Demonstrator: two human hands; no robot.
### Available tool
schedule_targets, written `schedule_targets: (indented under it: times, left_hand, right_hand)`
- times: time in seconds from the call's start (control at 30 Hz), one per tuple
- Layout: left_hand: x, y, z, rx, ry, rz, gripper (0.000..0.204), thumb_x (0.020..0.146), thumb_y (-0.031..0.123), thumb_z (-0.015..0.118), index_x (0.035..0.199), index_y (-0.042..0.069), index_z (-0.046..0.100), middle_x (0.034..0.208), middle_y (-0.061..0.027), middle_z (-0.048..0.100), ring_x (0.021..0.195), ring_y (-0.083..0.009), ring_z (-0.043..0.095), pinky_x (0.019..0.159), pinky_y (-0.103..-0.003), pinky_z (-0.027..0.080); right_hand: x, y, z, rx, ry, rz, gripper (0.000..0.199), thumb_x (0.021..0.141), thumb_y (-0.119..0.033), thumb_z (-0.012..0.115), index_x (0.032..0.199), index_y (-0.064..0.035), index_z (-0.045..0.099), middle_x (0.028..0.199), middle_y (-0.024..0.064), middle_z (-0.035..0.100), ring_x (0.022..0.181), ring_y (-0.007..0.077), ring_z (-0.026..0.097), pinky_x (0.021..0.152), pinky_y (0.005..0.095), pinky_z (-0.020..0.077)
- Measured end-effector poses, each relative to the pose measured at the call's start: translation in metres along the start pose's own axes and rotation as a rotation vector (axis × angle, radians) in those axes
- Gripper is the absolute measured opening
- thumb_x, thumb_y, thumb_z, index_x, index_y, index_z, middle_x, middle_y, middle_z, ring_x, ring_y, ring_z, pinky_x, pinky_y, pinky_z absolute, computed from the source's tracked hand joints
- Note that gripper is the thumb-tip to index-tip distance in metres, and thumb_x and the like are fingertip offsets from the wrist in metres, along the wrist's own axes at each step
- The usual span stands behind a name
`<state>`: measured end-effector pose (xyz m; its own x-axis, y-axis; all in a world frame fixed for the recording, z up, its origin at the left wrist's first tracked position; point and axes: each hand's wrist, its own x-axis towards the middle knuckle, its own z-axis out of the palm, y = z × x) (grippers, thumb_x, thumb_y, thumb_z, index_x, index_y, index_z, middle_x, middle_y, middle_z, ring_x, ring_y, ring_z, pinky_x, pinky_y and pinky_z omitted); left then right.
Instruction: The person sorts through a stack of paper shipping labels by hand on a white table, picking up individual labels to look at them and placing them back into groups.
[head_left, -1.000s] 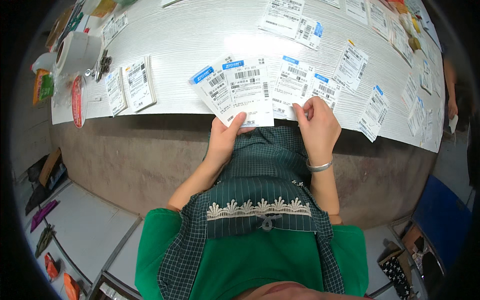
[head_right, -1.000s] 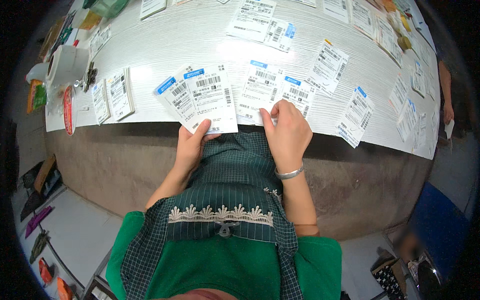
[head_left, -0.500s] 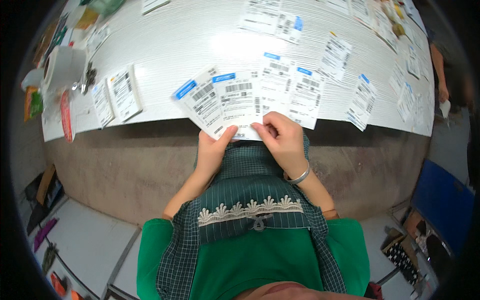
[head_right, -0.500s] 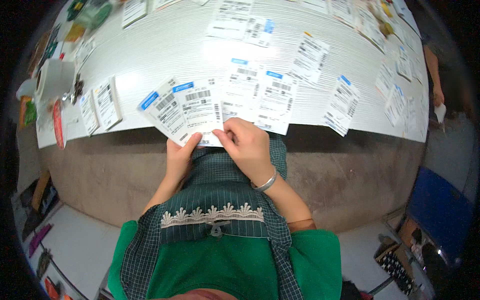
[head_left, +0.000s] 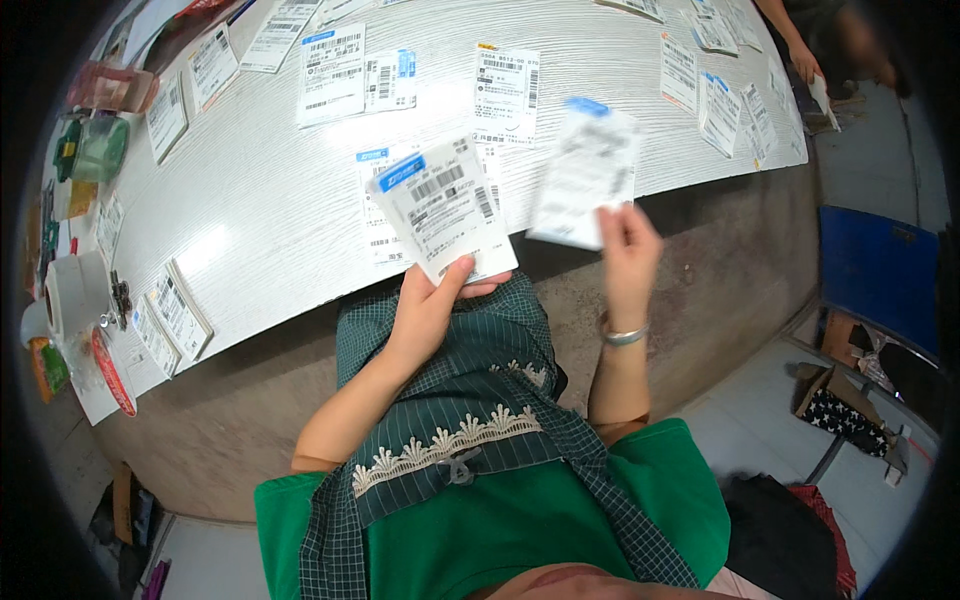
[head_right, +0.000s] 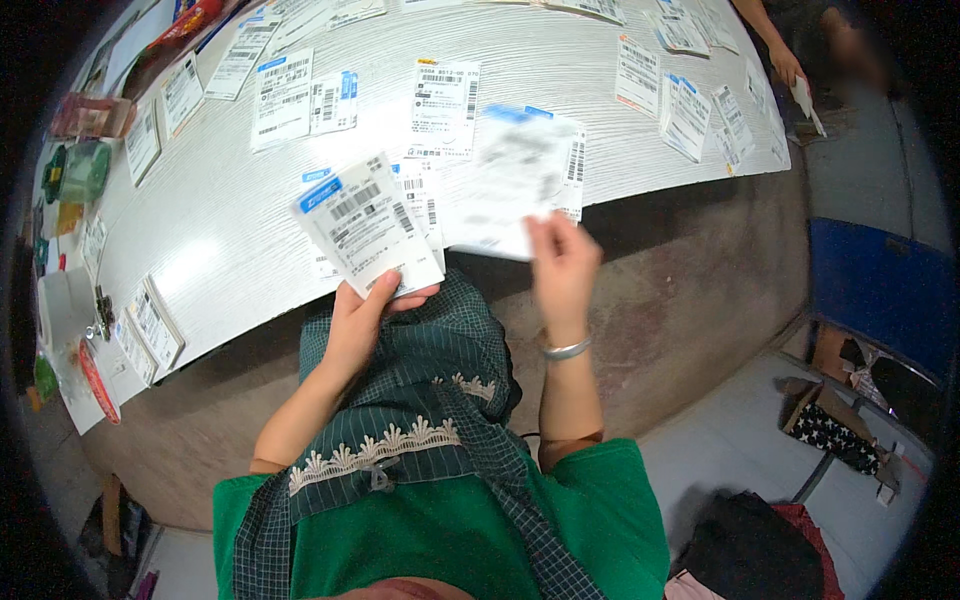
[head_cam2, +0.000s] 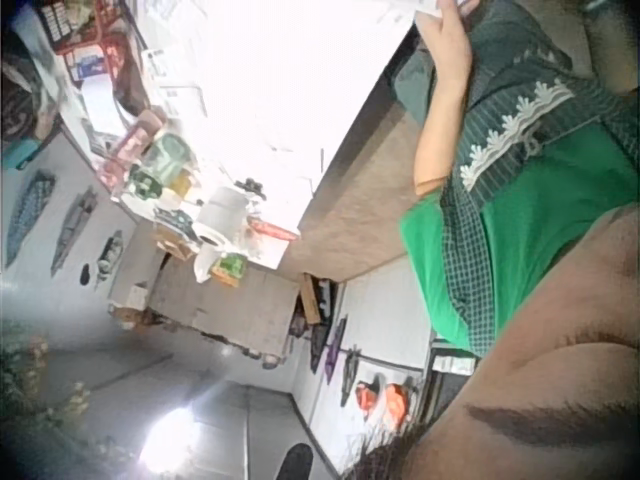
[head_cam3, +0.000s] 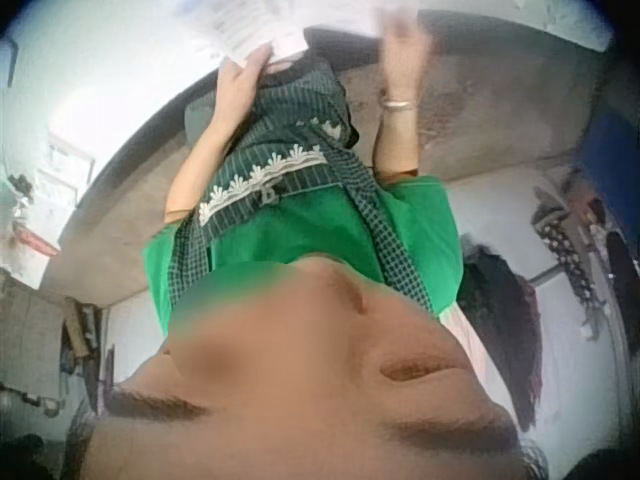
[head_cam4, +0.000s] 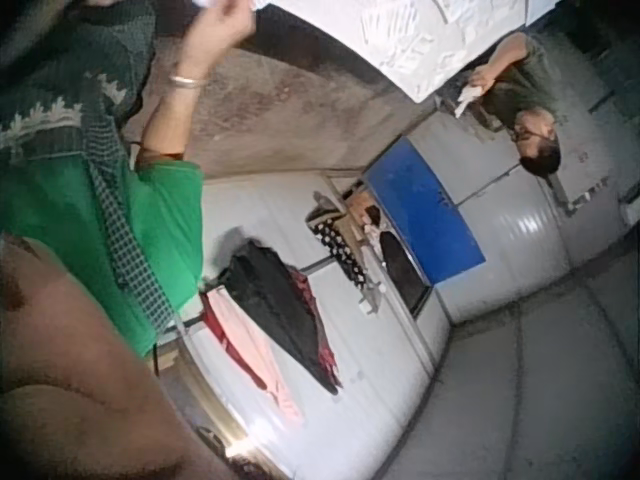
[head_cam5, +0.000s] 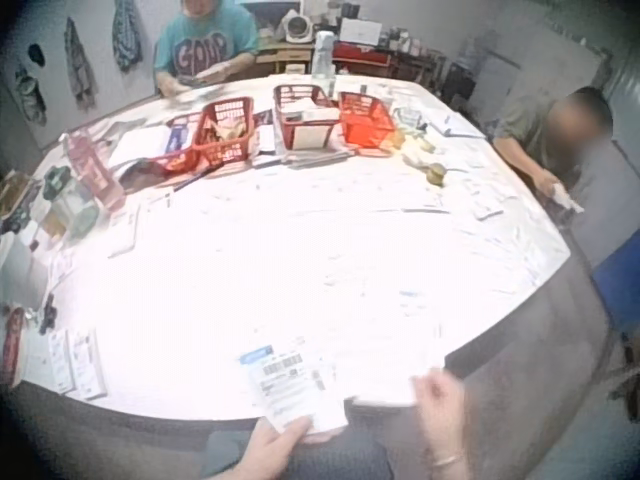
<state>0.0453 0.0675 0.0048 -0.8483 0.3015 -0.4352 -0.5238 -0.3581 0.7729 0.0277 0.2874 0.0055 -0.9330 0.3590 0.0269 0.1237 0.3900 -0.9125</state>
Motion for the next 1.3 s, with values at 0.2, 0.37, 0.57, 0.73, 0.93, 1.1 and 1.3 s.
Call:
schedule_targets:
  times: [0.2, 0.37, 0.57, 0.73, 0.93, 1.1, 1.3]
  left_hand:
    - [0.033, 0.015, 0.025, 0.091, -0.039, -0.059, 0.036, 0.091, 0.009, 0.054, 0.121, -0.01, 0.047, 0.109, -0.0179, 0.062, 0.092, -0.0214, 0.065, 0.075, -0.027, 0.056]
    - [0.05, 0.008, 0.034, 0.184, -0.033, 0.005, 0.037, 0.084, 0.005, 0.064, 0.117, -0.005, 0.052, 0.103, -0.0121, 0.063, 0.09, -0.0168, 0.063, 0.072, -0.026, 0.056]
    - [0.059, 0.006, 0.047, 0.021, -0.032, -0.037, 0.038, 0.091, 0.015, 0.056, 0.121, -0.007, 0.048, 0.109, -0.014, 0.06, 0.093, -0.0185, 0.063, 0.076, -0.027, 0.056]
    - [0.069, 0.009, 0.047, 0.025, -0.034, -0.04, 0.04, 0.092, 0.015, 0.054, 0.123, -0.009, 0.045, 0.115, -0.0169, 0.057, 0.096, -0.0205, 0.062, 0.078, -0.028, 0.057]
    - [0.073, 0.008, 0.048, 0.058, 0.029, -0.032, 0.035, 0.093, 0.012, 0.052, 0.12, -0.011, 0.047, 0.112, -0.0171, 0.059, 0.095, -0.02, 0.063, 0.078, -0.029, 0.056]
    - [0.072, 0.011, 0.05, -0.068, -0.025, -0.082, 0.038, 0.091, 0.011, 0.055, 0.123, -0.008, 0.045, 0.111, -0.0172, 0.06, 0.093, -0.0211, 0.064, 0.077, -0.027, 0.056]
    - [0.07, 0.018, 0.052, 0.042, -0.056, -0.083, 0.037, 0.089, 0.007, 0.057, 0.121, -0.007, 0.048, 0.109, -0.0161, 0.061, 0.093, -0.0203, 0.064, 0.074, -0.028, 0.057]
  right_hand:
    - [0.051, 0.03, -0.015, -0.801, 0.156, -0.134, 0.024, 0.077, -0.021, 0.072, 0.073, -0.0028, 0.057, 0.061, 0.0038, 0.056, 0.051, 0.0187, 0.05, 0.051, 0.0313, 0.0396]
    - [0.024, -0.002, -0.006, -0.104, -0.058, -0.06, 0.02, 0.077, -0.014, 0.071, 0.073, -0.0033, 0.055, 0.06, 0.0033, 0.048, 0.05, 0.0131, 0.044, 0.049, 0.0256, 0.0362]
    - [0.029, -0.001, -0.008, -0.102, -0.002, -0.15, 0.023, 0.078, -0.006, 0.07, 0.069, 0.0012, 0.05, 0.058, 0.0037, 0.042, 0.05, 0.0103, 0.037, 0.047, 0.0248, 0.0316]
    - [0.056, 0.028, -0.021, -0.575, 0.065, -0.104, 0.026, 0.08, -0.017, 0.069, 0.069, 0.0002, 0.053, 0.059, 0.0039, 0.046, 0.05, 0.0139, 0.04, 0.048, 0.0269, 0.0341]
    - [0.043, 0.007, -0.013, -0.042, -0.005, -0.078, 0.015, 0.08, -0.013, 0.067, 0.081, -0.0012, 0.059, 0.062, 0.0037, 0.051, 0.052, 0.012, 0.043, 0.049, 0.0242, 0.0362]
    - [0.04, 0.007, -0.012, -0.273, 0.022, -0.045, 0.029, 0.08, -0.017, 0.069, 0.067, 0.001, 0.05, 0.058, 0.0084, 0.048, 0.049, 0.0151, 0.041, 0.047, 0.0286, 0.0333]
    - [0.049, 0.005, -0.016, -0.651, 0.212, -0.069, 0.028, 0.077, -0.02, 0.073, 0.069, -0.0041, 0.051, 0.057, 0.0017, 0.048, 0.05, 0.013, 0.042, 0.048, 0.028, 0.0365]
